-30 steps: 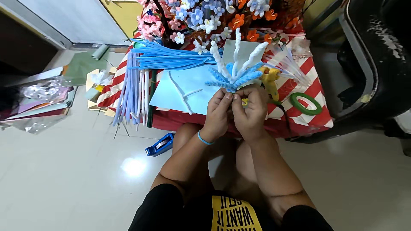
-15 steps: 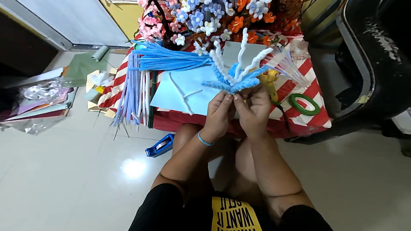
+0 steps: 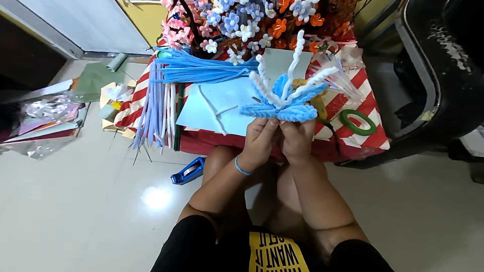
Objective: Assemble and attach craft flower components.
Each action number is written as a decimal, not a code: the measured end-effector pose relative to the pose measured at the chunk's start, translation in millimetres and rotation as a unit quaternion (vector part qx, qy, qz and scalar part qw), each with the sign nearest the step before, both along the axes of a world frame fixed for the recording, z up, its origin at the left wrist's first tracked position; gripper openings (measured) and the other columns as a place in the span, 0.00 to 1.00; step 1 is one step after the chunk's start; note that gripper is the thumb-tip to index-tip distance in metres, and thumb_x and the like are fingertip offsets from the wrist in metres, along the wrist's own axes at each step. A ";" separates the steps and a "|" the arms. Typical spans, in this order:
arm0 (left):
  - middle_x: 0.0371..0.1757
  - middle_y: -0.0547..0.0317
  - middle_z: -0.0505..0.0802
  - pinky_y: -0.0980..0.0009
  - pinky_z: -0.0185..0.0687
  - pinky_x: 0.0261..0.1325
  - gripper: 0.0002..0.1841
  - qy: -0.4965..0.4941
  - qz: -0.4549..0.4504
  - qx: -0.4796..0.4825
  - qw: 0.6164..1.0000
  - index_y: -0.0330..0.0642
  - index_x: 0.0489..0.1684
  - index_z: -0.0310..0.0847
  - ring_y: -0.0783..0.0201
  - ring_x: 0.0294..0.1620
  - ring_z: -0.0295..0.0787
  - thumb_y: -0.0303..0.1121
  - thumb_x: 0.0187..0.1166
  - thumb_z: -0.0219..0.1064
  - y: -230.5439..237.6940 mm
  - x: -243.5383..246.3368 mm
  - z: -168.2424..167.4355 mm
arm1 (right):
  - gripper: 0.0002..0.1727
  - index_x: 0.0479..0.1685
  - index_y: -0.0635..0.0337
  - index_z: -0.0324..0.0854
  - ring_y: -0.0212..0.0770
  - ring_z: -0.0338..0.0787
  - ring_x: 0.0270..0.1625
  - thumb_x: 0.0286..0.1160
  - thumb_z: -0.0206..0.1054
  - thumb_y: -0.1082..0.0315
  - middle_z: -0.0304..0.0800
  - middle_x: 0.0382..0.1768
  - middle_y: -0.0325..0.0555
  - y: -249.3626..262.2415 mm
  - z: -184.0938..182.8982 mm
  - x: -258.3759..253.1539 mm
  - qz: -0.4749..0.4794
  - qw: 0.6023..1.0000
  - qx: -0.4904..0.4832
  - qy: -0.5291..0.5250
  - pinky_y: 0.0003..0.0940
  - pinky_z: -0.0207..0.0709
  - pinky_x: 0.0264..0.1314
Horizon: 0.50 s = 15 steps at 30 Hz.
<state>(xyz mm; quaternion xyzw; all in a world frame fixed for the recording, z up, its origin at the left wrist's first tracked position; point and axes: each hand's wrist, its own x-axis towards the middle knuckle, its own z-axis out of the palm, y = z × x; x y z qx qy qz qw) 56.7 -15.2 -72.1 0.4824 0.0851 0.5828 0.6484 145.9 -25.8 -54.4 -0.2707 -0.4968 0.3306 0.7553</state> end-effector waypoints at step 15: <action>0.37 0.75 0.94 0.80 0.85 0.42 0.13 -0.012 0.008 0.034 0.999 0.57 0.44 0.91 0.83 0.36 0.87 0.42 0.90 0.58 -5.6 3.4 -1.8 | 0.13 0.52 0.41 0.84 0.18 0.89 0.46 0.73 0.71 0.70 0.90 0.43 0.20 -5.8 -0.6 -3.0 -0.049 0.997 0.044 -0.028 0.19 0.86 0.49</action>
